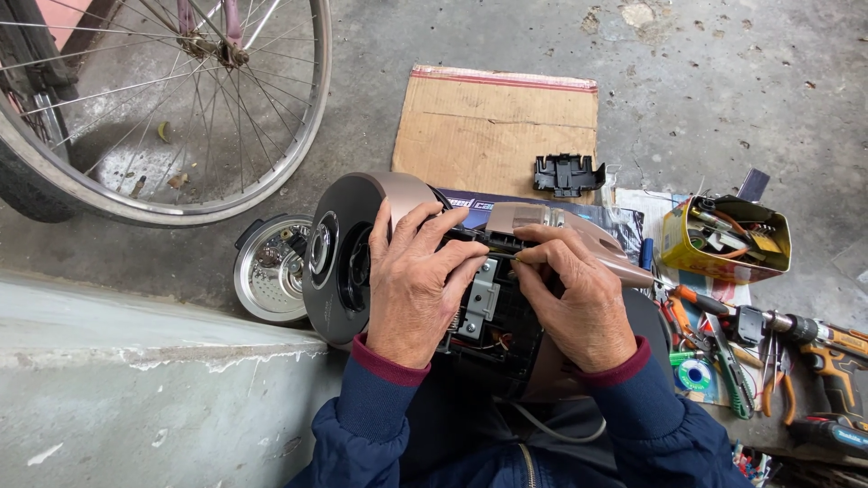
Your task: Repairing an electronic appliance by soldering internal wires and assembling the motor housing components.
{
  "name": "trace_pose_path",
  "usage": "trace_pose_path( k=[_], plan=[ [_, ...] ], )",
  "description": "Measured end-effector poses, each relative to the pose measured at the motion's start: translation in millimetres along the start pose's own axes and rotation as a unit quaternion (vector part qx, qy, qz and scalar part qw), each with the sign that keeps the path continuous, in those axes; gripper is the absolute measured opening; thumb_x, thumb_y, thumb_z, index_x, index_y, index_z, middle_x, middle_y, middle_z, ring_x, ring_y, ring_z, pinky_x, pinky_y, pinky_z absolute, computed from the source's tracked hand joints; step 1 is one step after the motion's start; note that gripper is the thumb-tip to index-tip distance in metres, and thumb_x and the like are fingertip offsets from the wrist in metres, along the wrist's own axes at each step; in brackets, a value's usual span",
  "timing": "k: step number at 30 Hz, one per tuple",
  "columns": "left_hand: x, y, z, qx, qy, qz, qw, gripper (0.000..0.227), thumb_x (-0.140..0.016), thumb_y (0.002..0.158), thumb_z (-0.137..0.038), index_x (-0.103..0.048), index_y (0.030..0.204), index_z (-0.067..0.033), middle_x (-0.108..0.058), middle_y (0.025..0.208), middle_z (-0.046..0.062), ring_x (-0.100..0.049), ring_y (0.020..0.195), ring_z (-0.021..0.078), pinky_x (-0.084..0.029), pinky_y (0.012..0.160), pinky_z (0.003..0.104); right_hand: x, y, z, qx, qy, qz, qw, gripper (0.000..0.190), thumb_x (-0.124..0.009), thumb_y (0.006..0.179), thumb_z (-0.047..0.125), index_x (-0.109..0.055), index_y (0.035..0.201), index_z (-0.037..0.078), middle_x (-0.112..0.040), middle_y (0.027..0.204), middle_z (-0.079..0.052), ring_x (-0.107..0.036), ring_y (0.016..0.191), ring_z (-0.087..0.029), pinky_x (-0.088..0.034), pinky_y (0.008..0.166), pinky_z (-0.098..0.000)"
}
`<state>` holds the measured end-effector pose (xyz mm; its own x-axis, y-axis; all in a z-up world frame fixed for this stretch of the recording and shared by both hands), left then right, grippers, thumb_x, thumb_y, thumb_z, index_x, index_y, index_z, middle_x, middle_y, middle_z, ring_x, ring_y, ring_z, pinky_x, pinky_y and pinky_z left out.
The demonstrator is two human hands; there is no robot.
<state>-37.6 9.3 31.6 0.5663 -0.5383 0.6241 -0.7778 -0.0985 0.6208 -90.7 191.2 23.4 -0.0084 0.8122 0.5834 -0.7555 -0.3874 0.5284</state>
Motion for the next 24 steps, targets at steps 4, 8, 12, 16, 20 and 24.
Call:
trace_pose_path(
  k=[4, 8, 12, 16, 20, 24],
  plan=[
    [0, 0, 0, 0.000, -0.002, 0.003, 1.000, 0.006, -0.086, 0.097, -0.024, -0.083, 0.102, -0.0225, -0.078, 0.131, 0.001, -0.065, 0.136, 0.0285, -0.025, 0.132, 0.068, 0, -1, -3, -0.006, 0.005, 0.000, 1.000, 0.011, -0.084, 0.097, 0.008, -0.076, 0.103, 0.012, -0.081, 0.123, -0.006, -0.081, 0.107, -0.034, -0.063, 0.088, -0.0447],
    [-2, -1, 2, 0.000, -0.006, 0.005, 1.000, 0.007, -0.086, 0.097, -0.024, -0.083, 0.103, -0.0231, -0.078, 0.133, 0.000, -0.064, 0.137, 0.0286, -0.024, 0.132, 0.068, 0, -1, -2, -0.007, 0.007, -0.003, 1.000, 0.010, -0.084, 0.098, 0.008, -0.077, 0.103, 0.013, -0.082, 0.122, -0.006, -0.082, 0.107, -0.033, -0.063, 0.089, -0.0439],
    [-2, -2, 3, -0.003, -0.003, 0.007, 1.000, 0.007, -0.087, 0.097, -0.025, -0.083, 0.102, -0.0230, -0.078, 0.133, 0.000, -0.064, 0.137, 0.0293, -0.025, 0.132, 0.069, 0, -1, -2, -0.013, 0.009, 0.000, 1.000, 0.011, -0.084, 0.097, 0.008, -0.077, 0.103, 0.013, -0.082, 0.123, -0.006, -0.081, 0.108, -0.033, -0.063, 0.090, -0.0447],
    [5, 3, -12, -0.039, -0.008, 0.041, 0.998, 0.007, -0.085, 0.096, -0.027, -0.084, 0.103, -0.0256, -0.077, 0.134, 0.000, -0.062, 0.139, 0.0289, -0.025, 0.130, 0.067, 1, -2, -13, -0.038, -0.007, 0.026, 0.999, 0.030, -0.085, 0.094, 0.015, -0.075, 0.122, 0.014, -0.078, 0.129, -0.009, -0.080, 0.103, -0.035, -0.063, 0.085, -0.0508],
    [2, 8, -22, -0.087, 0.077, 0.060, 0.991, 0.014, -0.086, 0.097, -0.025, -0.086, 0.111, -0.0260, -0.077, 0.140, 0.003, -0.064, 0.133, 0.0303, -0.032, 0.127, 0.060, 3, 3, 0, 0.052, 0.059, 0.030, 0.996, 0.016, -0.072, 0.107, 0.009, -0.072, 0.122, 0.004, -0.073, 0.122, -0.015, -0.072, 0.113, -0.033, -0.056, 0.102, -0.0422],
    [-4, 4, -20, -0.066, 0.105, 0.053, 0.991, 0.014, -0.089, 0.102, -0.023, -0.088, 0.116, -0.0211, -0.078, 0.143, 0.005, -0.067, 0.135, 0.0299, -0.034, 0.137, 0.059, 9, 3, 5, 0.092, 0.041, -0.025, 0.995, 0.012, -0.066, 0.114, 0.012, -0.074, 0.110, 0.004, -0.074, 0.110, -0.011, -0.073, 0.097, -0.032, -0.059, 0.089, -0.0422]
  ],
)
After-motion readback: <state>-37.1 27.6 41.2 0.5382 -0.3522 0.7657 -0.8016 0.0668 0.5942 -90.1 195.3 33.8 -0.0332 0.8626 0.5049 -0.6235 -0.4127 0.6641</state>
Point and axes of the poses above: each hand's wrist, its own y-axis towards the middle knuckle, its own x-axis out of the back of the hand, z = x × y, the point moved 5 cm from there along y, towards the middle knuckle
